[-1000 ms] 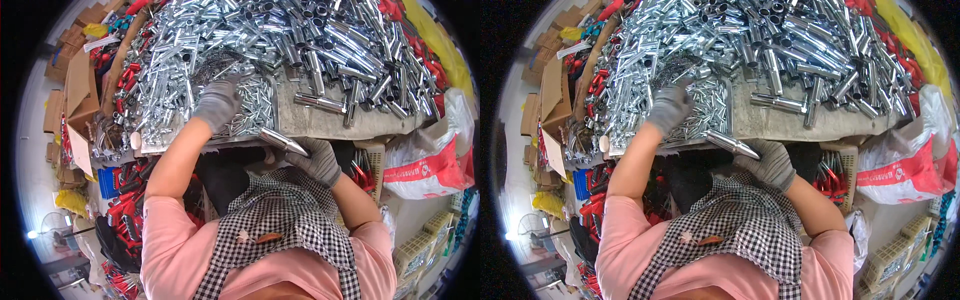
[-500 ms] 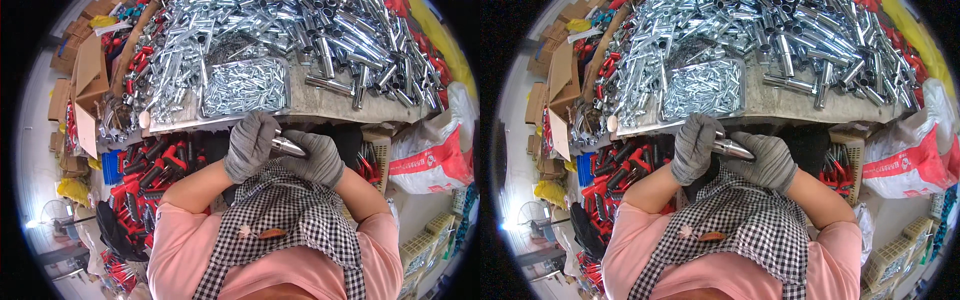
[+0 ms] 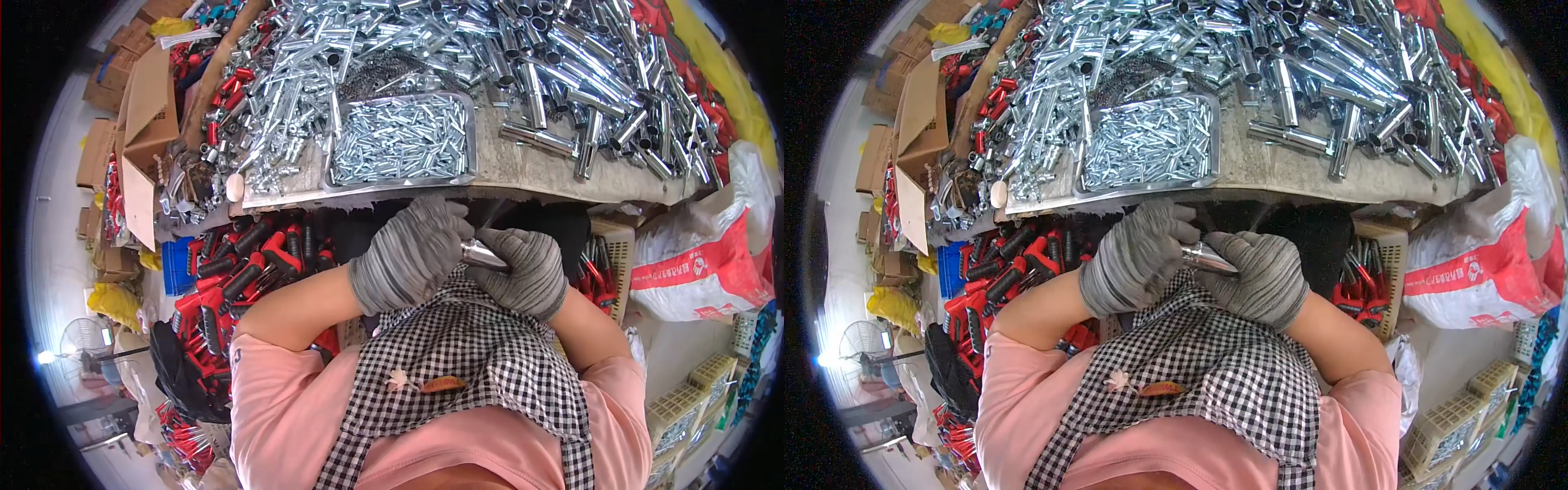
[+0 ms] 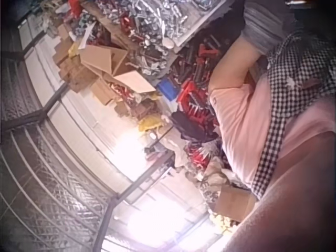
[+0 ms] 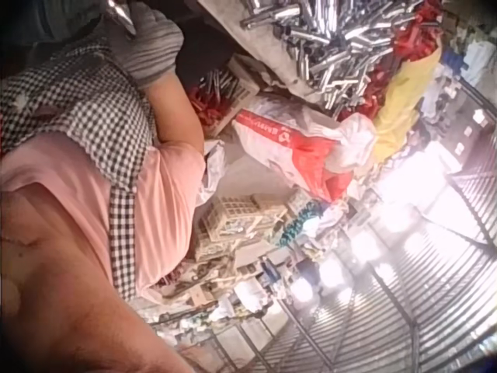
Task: Assembling metal tools by attaching red handles to the metal shafts.
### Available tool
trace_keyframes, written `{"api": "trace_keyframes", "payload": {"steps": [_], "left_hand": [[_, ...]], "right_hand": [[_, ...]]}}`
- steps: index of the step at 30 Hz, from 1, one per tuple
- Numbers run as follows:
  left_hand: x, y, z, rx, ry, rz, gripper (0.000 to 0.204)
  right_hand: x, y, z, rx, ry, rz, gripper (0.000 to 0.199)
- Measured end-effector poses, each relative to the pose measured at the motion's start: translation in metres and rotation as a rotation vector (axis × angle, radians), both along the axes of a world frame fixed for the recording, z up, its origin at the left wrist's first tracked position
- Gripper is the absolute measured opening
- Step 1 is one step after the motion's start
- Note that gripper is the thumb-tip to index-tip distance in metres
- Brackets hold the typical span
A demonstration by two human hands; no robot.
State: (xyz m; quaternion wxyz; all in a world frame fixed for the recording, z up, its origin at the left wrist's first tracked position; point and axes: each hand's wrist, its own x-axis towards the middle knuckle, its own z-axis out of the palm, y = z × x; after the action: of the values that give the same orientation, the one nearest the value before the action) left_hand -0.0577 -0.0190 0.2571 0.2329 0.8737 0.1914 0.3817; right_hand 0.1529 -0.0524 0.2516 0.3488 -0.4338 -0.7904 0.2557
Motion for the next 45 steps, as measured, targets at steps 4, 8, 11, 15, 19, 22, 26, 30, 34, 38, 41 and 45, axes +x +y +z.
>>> {"api": "trace_keyframes", "payload": {"steps": [4, 8, 11, 15, 19, 22, 26, 30, 34, 38, 41, 45], "left_hand": [[0.009, -0.015, 0.022, 0.356, 0.750, 0.092, 0.020], [-0.005, 0.022, 0.049, -0.714, 0.680, -0.074, 0.035], [-0.011, 0.017, 0.032, -0.763, 0.580, -0.086, 0.039], [-0.015, 0.009, 0.010, -0.736, 0.506, -0.054, 0.035], [-0.032, 0.017, 0.004, -0.690, 0.426, 0.078, 0.040], [-0.046, 0.026, 0.023, -0.650, 0.515, 0.207, 0.045], [-0.068, 0.048, 0.023, -0.587, 0.445, 0.015, 0.040], [-0.153, 0.134, -0.011, -0.329, 0.134, 0.168, 0.056], [-0.314, 0.255, 0.027, -0.087, 0.700, 1.738, 0.051], [-0.407, 0.307, -0.040, -0.341, 0.699, 1.720, 0.051], [-0.464, 0.322, -0.082, -0.102, 0.761, 1.809, 0.040], [-0.431, 0.329, -0.041, -0.071, 1.049, 1.673, 0.031]], "right_hand": [[0.000, 0.000, -0.015, 0.238, -0.253, 0.004, 0.044], [-0.007, -0.008, -0.019, 0.353, -0.208, 0.015, 0.045], [-0.011, -0.009, -0.014, 0.346, -0.203, 0.059, 0.046], [-0.009, -0.005, -0.027, 0.366, -0.214, 0.135, 0.047], [-0.012, 0.007, -0.022, 0.395, -0.261, 0.184, 0.051], [-0.013, 0.019, -0.017, -0.001, -0.143, 0.203, 0.063], [-0.023, 0.029, -0.018, -0.152, -0.141, 0.358, 0.046], [-0.025, 0.034, -0.020, -0.195, -0.056, 0.232, 0.039], [-0.020, 0.040, -0.029, -0.360, 0.219, 0.242, 0.041], [-0.023, 0.046, -0.030, -0.455, 0.233, 0.164, 0.042], [-0.033, 0.058, -0.018, -0.423, 0.221, 0.205, 0.045], [-0.032, 0.062, -0.022, -0.533, 0.247, 0.139, 0.052]]}}
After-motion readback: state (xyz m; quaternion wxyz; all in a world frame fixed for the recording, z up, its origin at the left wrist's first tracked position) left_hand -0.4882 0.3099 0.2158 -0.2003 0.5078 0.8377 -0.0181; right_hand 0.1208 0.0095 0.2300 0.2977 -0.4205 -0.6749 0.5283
